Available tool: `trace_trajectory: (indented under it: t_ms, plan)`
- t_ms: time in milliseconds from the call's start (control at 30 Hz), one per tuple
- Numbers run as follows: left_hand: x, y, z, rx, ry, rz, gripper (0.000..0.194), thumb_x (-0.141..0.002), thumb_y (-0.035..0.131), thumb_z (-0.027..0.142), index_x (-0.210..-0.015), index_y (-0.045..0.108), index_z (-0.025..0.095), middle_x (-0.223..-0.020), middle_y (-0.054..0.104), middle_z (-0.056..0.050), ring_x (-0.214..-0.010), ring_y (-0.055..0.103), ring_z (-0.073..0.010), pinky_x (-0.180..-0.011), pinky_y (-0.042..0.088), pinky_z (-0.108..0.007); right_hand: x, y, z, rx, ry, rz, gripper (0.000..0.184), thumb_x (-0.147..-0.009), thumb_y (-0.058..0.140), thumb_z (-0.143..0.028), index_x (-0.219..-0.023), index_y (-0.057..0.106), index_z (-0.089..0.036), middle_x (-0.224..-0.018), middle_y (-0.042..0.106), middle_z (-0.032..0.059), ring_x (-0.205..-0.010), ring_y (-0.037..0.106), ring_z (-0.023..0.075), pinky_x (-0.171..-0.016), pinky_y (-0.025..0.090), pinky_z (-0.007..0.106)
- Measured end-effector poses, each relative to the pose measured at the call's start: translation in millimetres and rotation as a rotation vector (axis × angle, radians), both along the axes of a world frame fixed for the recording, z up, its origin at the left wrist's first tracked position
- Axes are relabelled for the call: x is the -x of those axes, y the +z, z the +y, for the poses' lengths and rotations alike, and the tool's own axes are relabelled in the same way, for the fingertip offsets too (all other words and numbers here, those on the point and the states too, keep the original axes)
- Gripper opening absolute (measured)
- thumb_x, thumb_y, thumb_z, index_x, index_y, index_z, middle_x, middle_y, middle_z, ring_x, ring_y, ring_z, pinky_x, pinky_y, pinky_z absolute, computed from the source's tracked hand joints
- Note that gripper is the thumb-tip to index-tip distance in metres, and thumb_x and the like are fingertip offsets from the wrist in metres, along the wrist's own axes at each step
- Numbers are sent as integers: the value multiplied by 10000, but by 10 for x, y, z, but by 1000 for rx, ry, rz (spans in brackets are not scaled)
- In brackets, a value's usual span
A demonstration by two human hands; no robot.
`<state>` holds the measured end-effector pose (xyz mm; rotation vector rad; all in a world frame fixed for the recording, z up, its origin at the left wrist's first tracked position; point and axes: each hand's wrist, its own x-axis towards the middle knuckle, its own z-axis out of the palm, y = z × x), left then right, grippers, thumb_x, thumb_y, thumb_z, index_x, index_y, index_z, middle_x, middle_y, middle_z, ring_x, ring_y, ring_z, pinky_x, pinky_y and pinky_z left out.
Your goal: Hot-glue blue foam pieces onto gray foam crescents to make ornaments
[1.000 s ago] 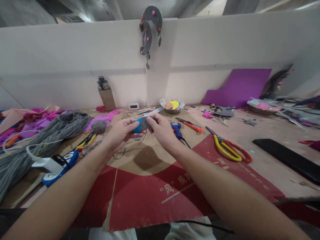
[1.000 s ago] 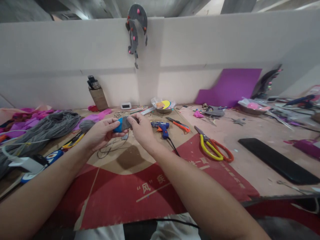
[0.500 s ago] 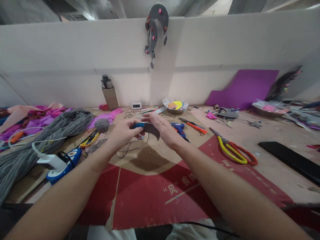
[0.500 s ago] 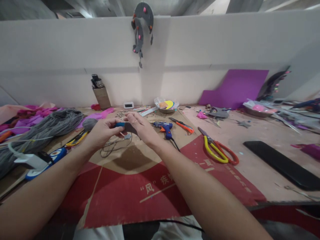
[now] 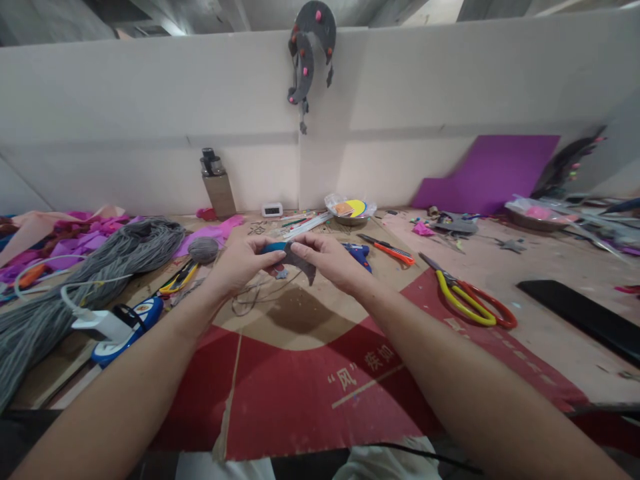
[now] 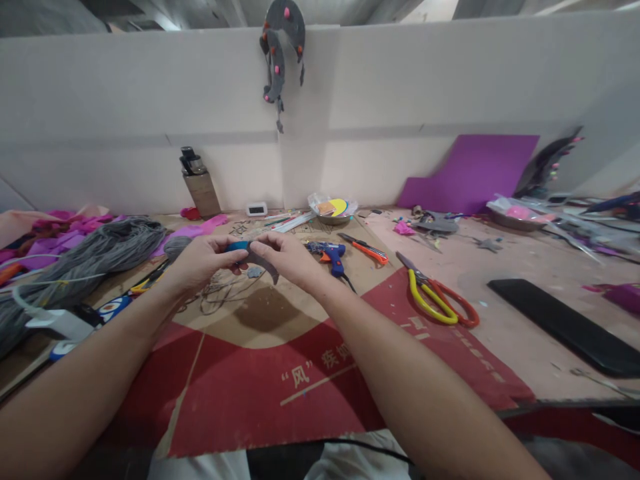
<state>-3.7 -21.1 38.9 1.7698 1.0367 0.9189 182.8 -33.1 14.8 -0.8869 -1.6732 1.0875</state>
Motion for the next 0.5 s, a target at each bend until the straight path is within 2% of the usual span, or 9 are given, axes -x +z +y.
trace_trajectory:
  t_ms: [167, 367, 500]
  plan:
    - [50, 47, -1, -132, -17, 169, 236, -736, 684, 360, -857, 716, 159, -681, 689, -23, -535, 602, -123, -538, 505, -237, -66, 45, 25, -43, -15, -43, 280, -842, 559, -439, -803, 626, -170, -720, 598, -5, -630, 497, 98, -583, 393, 234]
    - [61, 44, -13, -234, 139, 258, 183, -719, 651, 313, -782, 723, 157, -653, 654, -25, -510, 582, -131, -439, 500, -225, -73, 45, 20, -291, -242, -320, 186, -854, 562, -317, -804, 664, -170, -660, 581, -12, -595, 449, 103, -566, 325, 247]
    - [54, 8, 10, -238, 192, 299, 196, -709, 639, 309, -796, 729, 159, -707, 683, -41, -518, 606, -152, -420, 493, -239, -32, 23, -23, -369, -288, -398, 196, -867, 544, -298, -783, 667, -170, -658, 584, -9, -600, 462, 107, -572, 321, 247]
